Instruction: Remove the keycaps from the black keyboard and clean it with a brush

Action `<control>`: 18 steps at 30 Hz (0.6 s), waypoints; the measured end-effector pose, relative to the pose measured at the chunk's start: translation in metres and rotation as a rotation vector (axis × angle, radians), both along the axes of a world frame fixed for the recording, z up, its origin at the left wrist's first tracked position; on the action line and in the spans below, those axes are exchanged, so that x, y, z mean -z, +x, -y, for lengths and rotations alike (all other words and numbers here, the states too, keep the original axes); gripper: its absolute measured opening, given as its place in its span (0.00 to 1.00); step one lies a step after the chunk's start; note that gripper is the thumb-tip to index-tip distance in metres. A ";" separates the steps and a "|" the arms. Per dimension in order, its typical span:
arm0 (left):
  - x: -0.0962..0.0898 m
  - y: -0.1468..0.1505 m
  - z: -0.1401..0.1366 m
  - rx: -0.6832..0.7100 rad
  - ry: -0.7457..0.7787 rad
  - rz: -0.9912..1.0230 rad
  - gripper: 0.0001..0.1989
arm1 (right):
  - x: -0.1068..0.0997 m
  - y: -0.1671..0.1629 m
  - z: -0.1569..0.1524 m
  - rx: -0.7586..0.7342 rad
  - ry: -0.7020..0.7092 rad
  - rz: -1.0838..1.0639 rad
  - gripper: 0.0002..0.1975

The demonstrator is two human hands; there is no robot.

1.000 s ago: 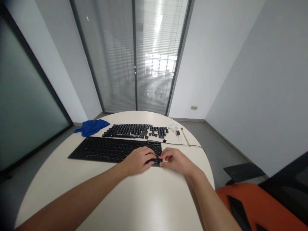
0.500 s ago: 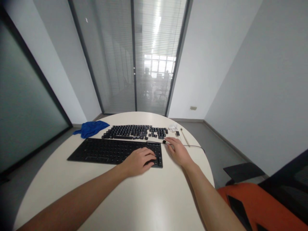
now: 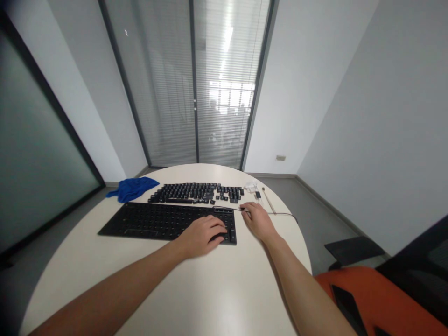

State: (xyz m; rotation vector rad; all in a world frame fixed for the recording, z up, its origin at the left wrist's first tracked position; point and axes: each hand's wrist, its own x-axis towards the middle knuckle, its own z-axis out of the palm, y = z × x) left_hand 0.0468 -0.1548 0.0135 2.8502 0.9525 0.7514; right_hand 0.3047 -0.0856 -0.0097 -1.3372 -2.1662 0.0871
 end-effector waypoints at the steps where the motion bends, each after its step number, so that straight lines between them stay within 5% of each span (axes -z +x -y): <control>1: 0.000 0.000 0.000 0.000 0.000 0.002 0.10 | 0.000 0.000 -0.001 0.008 -0.004 -0.009 0.14; 18: 0.002 0.001 -0.001 -0.004 -0.004 0.021 0.10 | 0.011 0.012 -0.009 0.006 -0.071 -0.114 0.15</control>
